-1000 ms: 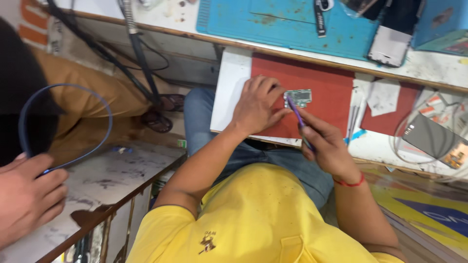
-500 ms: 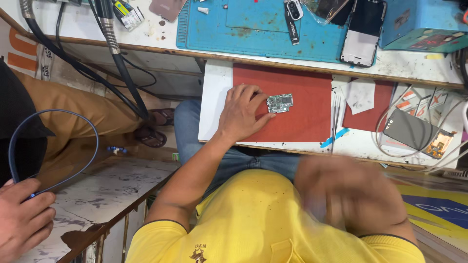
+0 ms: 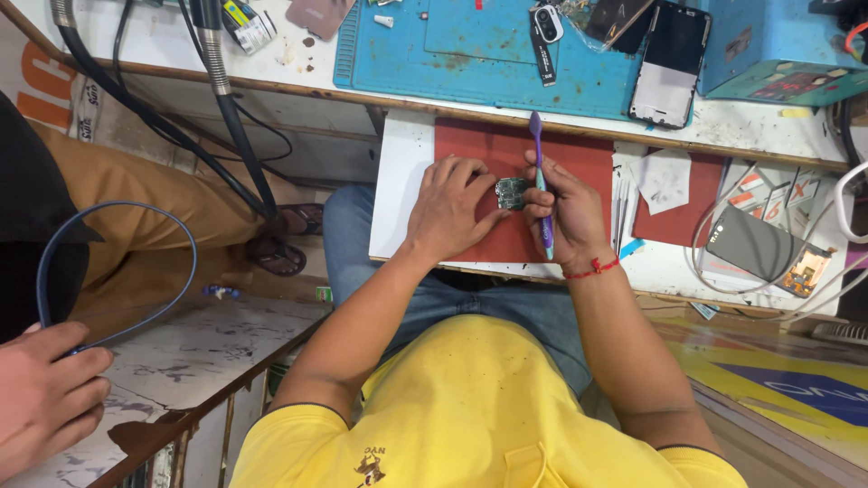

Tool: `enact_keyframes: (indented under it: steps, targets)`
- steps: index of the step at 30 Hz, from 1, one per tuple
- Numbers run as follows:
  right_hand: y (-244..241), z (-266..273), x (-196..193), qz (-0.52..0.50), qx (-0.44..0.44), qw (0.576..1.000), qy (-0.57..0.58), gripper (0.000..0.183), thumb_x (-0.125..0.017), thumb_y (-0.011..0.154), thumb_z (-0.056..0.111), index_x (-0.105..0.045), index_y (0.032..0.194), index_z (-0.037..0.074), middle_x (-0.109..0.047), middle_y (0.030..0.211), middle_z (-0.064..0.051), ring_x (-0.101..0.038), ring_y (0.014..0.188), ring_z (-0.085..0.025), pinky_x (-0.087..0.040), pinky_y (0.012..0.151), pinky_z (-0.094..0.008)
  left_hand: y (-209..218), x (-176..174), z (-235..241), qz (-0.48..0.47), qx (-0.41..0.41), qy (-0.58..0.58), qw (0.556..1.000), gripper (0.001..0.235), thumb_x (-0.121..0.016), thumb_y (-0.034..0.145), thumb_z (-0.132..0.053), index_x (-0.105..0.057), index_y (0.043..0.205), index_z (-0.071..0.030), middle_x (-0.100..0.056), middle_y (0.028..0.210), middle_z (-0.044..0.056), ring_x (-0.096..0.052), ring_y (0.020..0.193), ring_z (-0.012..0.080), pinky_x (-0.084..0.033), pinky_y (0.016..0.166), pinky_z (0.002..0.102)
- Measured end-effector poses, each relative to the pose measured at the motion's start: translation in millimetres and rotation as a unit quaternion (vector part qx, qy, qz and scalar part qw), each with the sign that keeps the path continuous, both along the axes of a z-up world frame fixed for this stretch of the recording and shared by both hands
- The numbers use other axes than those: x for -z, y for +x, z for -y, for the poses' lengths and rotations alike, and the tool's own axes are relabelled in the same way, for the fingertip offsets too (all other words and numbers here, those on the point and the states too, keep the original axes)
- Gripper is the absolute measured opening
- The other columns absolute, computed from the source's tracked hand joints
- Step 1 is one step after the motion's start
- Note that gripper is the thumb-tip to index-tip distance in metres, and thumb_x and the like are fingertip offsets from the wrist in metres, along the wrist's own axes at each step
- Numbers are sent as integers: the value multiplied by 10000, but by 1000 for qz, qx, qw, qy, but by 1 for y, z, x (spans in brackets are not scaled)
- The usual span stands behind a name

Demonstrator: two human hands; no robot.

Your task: The person repeatedly scrubs a small green circuit board with a toothbrush on a red mat. They hold the board with one hand and scrub with the other, occasionally flipping the board over to clean different sides.

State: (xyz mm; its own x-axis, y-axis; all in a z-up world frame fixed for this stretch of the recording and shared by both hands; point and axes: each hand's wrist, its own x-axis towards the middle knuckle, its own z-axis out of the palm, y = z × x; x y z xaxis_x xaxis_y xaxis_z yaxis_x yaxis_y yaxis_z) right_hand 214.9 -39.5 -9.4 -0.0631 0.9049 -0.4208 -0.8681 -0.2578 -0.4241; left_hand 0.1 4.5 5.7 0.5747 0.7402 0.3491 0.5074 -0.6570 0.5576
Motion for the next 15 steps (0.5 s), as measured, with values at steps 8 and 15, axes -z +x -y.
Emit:
enact_keyframes:
  steps: [8,15]
  targets:
    - [-1,-3,7,-14,-13,1000,13,258,-476,1099,125,-572,1305,2,-575,1008,-44,-495,660,-50,-426,550,-168,1,-3,-2,-1,3,8,1000,477,-838,796,-399,-709,1139,-93,-593,1174,62,-534,1161,307,-410,1005,487]
    - [-36,23,-87,32,-76,996,27,284,-490,1064,162,-567,1287,4,-594,1003,-34,-473,603,-44,-391,484,-177,-1,-7,-4,-2,3,8,1000,472,-841,804,-374,-706,1161,-97,-592,1181,67,-530,1173,313,-407,998,486]
